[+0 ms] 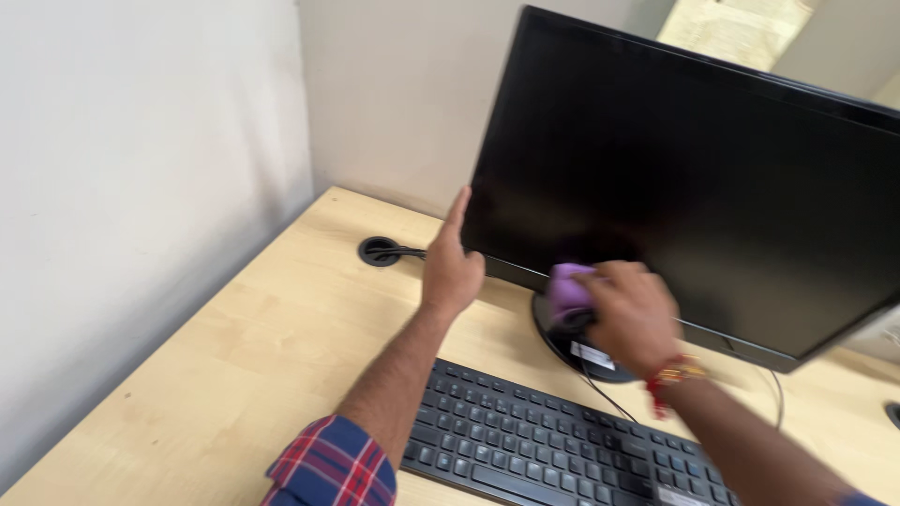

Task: The person wipes the computer monitor, its base, and the keyboard with a cloth by hand.

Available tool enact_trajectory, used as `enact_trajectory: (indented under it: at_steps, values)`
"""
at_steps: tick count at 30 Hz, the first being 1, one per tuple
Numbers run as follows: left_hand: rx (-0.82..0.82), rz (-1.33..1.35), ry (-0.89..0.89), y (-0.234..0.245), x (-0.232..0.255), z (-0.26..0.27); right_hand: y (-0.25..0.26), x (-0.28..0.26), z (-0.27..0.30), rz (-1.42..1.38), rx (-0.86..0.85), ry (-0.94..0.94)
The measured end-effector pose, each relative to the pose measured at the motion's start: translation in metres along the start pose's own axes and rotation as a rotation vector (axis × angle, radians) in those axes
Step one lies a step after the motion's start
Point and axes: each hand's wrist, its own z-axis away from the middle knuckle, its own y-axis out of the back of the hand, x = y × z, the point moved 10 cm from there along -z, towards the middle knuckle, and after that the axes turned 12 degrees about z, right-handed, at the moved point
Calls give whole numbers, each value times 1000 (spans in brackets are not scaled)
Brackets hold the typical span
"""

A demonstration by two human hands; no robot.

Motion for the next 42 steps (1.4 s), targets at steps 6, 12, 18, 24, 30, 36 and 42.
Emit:
enact_trajectory:
  at_steps: [6,12,18,24,30,36,42]
  values:
    - [3,58,-67,0,-11,-4,-7,-89,-39,-129,246,145]
    - [-66,178,9,-4,-22,-12,-14,-109,-56,-118,201,150]
    - [-32,78,-24,-4,-14,-7,-16,-25,10,-48,6,140]
    - [-49,-63,-159,-16,0,-4,24,68,91,-118,96,-45]
    - [69,-102,118,-9,-28,-21,-22,84,128,-71,-40,48]
    - [25,-385,-566,-46,78,-9,-58,77,142,-155,-148,18]
    - [-377,-453,-904,-196,174,10,-82,92,131,-78,-178,-20]
